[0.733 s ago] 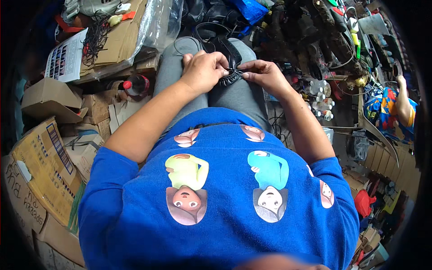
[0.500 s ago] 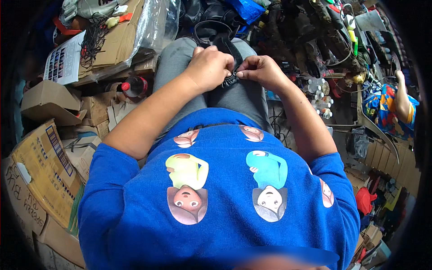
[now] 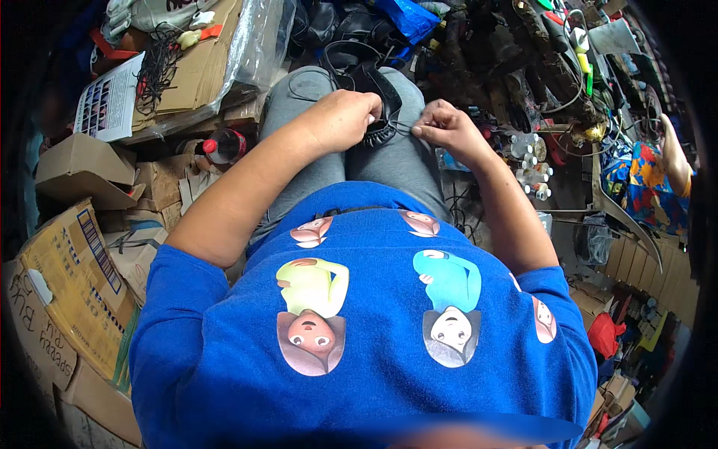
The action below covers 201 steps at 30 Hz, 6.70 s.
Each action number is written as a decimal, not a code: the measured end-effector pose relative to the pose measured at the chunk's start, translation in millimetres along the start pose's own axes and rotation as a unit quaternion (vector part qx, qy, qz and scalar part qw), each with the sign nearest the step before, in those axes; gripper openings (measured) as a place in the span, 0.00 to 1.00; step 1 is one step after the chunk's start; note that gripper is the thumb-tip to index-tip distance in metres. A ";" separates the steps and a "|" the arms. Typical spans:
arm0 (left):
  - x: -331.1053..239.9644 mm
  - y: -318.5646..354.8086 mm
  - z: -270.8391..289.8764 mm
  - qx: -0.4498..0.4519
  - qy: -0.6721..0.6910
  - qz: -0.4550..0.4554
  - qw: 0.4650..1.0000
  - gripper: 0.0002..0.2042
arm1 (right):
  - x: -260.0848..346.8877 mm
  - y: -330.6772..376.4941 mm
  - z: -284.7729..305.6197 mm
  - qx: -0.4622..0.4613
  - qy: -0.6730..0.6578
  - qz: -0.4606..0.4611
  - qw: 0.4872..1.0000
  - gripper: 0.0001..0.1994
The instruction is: Sewing the leather trim on a black shoe component by hand.
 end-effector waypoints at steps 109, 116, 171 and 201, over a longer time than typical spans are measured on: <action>11.8 -23.5 -14.1 0.302 0.126 -0.078 0.942 0.16 | 86.3 21.2 -56.9 -0.034 0.521 0.175 0.835 0.13; 10.8 -37.4 9.9 0.004 0.016 -0.115 0.993 0.11 | 59.1 -10.8 -39.3 -0.018 0.312 0.149 0.938 0.09; 18.3 -47.4 -2.2 0.159 0.201 -0.084 0.963 0.09 | 64.3 19.2 -12.5 -0.041 0.237 0.099 0.966 0.08; 8.6 -51.9 1.3 0.205 0.122 -0.110 0.965 0.11 | 27.5 -21.2 -2.4 0.081 0.128 0.056 0.987 0.10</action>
Point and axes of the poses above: each hand's wrist, its own y-axis away from the middle knuckle, its own z-axis out of the back of the hand, x = y × z, the point moved 8 cm from there along -y, towards the middle knuckle, and after that the axes turned 7 degrees about x, right-handed, at the moved point
